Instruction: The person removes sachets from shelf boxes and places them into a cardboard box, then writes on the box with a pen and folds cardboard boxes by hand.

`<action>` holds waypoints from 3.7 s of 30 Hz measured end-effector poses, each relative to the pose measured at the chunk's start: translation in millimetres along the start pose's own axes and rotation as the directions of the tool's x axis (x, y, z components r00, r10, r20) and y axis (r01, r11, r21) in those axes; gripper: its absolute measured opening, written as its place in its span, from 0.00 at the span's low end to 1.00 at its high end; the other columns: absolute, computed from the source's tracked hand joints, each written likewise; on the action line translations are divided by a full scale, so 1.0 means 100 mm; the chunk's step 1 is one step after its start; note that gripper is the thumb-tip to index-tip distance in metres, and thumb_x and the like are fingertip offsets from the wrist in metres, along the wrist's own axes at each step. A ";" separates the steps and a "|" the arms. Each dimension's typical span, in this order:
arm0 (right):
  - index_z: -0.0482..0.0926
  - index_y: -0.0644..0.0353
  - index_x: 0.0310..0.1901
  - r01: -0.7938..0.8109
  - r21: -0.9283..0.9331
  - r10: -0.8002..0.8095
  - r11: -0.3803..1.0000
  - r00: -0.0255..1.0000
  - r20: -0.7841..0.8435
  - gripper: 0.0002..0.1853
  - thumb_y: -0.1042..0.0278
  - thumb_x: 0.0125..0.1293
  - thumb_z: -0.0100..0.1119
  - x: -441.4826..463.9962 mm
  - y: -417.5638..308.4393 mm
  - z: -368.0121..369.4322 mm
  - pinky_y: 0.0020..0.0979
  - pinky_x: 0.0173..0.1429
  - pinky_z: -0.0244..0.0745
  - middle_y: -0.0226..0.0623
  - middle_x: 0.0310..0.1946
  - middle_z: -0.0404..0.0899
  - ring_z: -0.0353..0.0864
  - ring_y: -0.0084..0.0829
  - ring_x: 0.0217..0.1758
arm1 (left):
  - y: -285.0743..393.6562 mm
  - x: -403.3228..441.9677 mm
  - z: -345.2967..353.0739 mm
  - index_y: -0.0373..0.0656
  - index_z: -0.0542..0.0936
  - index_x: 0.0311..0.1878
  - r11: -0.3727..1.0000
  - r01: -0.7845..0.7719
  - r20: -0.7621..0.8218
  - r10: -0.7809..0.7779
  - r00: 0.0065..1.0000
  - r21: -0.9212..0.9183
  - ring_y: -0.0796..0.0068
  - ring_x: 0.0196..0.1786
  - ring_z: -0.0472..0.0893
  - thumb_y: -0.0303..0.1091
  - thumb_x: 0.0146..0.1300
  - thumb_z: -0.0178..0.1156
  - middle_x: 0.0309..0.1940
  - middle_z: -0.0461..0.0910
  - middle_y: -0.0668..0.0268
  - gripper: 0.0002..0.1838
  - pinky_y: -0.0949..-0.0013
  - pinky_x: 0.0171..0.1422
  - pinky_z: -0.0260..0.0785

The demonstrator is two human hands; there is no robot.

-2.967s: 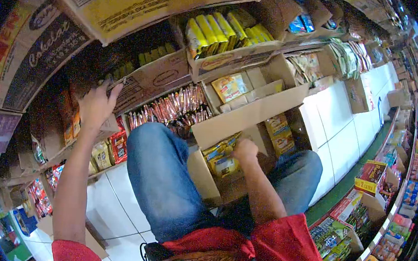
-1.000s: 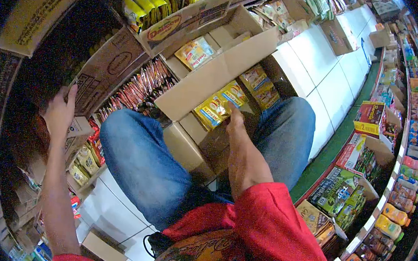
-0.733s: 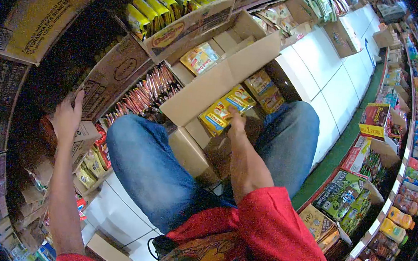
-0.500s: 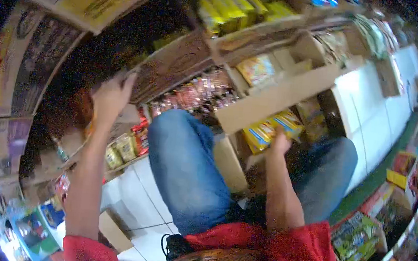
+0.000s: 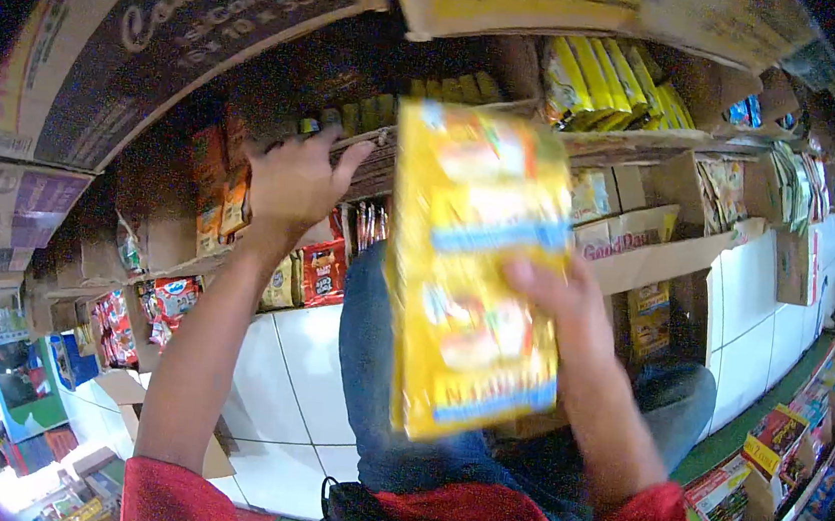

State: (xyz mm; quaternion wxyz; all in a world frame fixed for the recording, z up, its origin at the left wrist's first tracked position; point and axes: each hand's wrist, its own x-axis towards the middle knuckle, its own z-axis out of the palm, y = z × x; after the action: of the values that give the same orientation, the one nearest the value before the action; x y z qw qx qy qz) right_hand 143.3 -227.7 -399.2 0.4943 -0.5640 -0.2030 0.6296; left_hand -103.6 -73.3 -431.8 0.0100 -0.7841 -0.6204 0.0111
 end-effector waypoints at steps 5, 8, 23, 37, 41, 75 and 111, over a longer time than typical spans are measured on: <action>0.75 0.65 0.58 0.054 -0.141 -0.033 0.989 0.988 0.149 0.25 0.60 0.64 0.66 1.40 -0.67 0.91 0.30 0.46 0.83 0.41 0.46 0.84 0.86 0.29 0.41 | -0.12 -0.04 0.14 0.46 0.85 0.43 0.992 -0.050 -0.011 0.051 0.999 0.120 0.55 0.45 0.86 0.66 0.71 0.40 0.37 0.86 0.54 0.34 0.25 0.72 0.46; 0.76 0.65 0.56 0.183 -0.253 -0.154 0.950 0.980 0.129 0.23 0.61 0.64 0.66 2.13 -0.73 1.05 0.30 0.44 0.82 0.40 0.44 0.84 0.85 0.28 0.40 | -0.01 0.03 -0.09 0.46 0.86 0.41 0.996 0.007 0.160 -0.022 0.987 0.094 0.56 0.44 0.86 0.64 0.72 0.41 0.37 0.86 0.54 0.33 0.26 0.72 0.47; 0.81 0.64 0.50 0.664 -0.470 -0.634 0.582 0.732 0.249 0.15 0.65 0.66 0.66 2.23 -0.68 0.56 0.26 0.36 0.78 0.34 0.38 0.84 0.83 0.23 0.34 | 0.00 0.07 -0.09 0.44 0.84 0.45 0.998 -0.008 0.164 -0.003 0.987 0.063 0.54 0.46 0.86 0.66 0.71 0.40 0.40 0.86 0.53 0.34 0.27 0.71 0.51; 0.82 0.66 0.32 -0.015 -0.923 -0.137 0.383 0.988 -0.072 0.11 0.66 0.65 0.59 0.30 0.46 -2.84 0.35 0.34 0.76 0.38 0.26 0.82 0.82 0.31 0.29 | 0.04 0.05 0.06 0.51 0.81 0.60 0.998 0.058 0.019 -0.059 0.998 0.040 0.45 0.53 0.82 0.67 0.69 0.44 0.47 0.84 0.46 0.33 0.44 0.58 0.71; 0.84 0.63 0.40 -0.277 -0.960 0.014 0.034 0.961 -0.277 0.15 0.60 0.58 0.64 0.78 1.29 -4.04 0.37 0.43 0.79 0.43 0.36 0.85 0.85 0.37 0.39 | -0.02 0.06 0.15 0.51 0.80 0.60 0.994 -0.049 -0.088 0.058 0.994 0.102 0.44 0.52 0.82 0.67 0.69 0.44 0.47 0.83 0.47 0.33 0.43 0.59 0.70; 0.81 0.59 0.57 -0.541 -0.755 0.482 0.371 0.807 -0.342 0.42 0.48 0.37 0.81 0.85 1.58 -3.27 0.43 0.62 0.73 0.44 0.57 0.81 0.78 0.37 0.59 | 0.01 0.06 0.11 0.53 0.81 0.59 0.996 0.055 -0.011 -0.054 0.998 0.071 0.47 0.44 0.85 0.68 0.69 0.43 0.38 0.85 0.46 0.33 0.38 0.62 0.63; 0.64 0.63 0.67 -0.088 0.316 -0.012 0.945 0.954 0.299 0.37 0.70 0.58 0.71 0.06 0.69 -0.58 0.37 0.65 0.76 0.41 0.57 0.79 0.81 0.33 0.58 | -0.02 0.04 0.11 0.42 0.81 0.57 0.994 -0.015 -0.055 0.021 0.998 0.109 0.45 0.42 0.83 0.64 0.71 0.44 0.39 0.84 0.46 0.34 0.47 0.46 0.74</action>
State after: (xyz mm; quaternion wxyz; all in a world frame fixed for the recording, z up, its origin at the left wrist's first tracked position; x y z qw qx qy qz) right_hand 169.8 -269.3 -475.2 0.5321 -0.3772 -0.1570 0.7416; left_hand -105.0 -68.7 -443.2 0.0701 -0.7879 -0.6114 0.0231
